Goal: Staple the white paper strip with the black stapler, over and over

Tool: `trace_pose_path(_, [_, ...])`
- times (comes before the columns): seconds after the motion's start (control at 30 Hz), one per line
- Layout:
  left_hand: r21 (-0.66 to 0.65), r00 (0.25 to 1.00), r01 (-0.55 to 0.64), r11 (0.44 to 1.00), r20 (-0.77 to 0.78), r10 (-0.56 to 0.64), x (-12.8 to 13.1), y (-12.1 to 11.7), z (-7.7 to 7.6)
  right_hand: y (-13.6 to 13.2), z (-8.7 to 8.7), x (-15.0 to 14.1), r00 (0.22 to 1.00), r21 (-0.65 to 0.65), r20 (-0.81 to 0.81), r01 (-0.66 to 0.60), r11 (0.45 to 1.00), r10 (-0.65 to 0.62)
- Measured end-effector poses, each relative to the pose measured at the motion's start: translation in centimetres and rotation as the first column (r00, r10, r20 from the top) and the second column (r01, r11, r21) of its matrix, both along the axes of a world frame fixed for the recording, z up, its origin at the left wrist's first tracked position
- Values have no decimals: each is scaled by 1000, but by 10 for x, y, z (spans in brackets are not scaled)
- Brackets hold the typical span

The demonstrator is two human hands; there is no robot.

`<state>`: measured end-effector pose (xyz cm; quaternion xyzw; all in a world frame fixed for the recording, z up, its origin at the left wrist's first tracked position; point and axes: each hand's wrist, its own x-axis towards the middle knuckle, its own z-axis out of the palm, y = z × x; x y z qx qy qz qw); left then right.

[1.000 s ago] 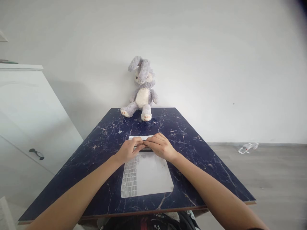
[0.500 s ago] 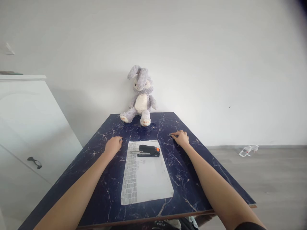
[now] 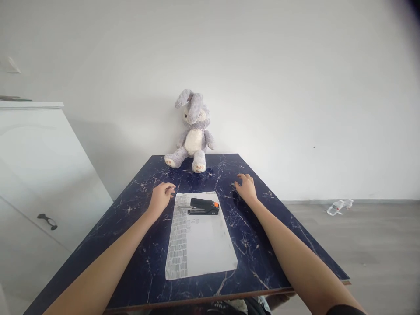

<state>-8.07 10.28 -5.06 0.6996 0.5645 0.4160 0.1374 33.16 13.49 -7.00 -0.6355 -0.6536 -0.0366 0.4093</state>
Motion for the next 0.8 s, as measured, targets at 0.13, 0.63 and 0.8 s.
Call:
trace_pose_path(0.13, [-5, 974, 104, 995, 202, -101, 13, -10, 2, -12, 15, -17, 985, 170, 27, -172, 970, 170])
trace_pose_path(0.63, [63, 938, 345, 937, -48, -342, 46, -44, 24, -78, 34, -106, 512, -180, 38, -841, 510, 858])
trace_pose_path(0.8, [-71, 926, 377, 923, 26, -376, 47, -43, 22, -76, 33, -104, 494, -208, 30, -847, 489, 869])
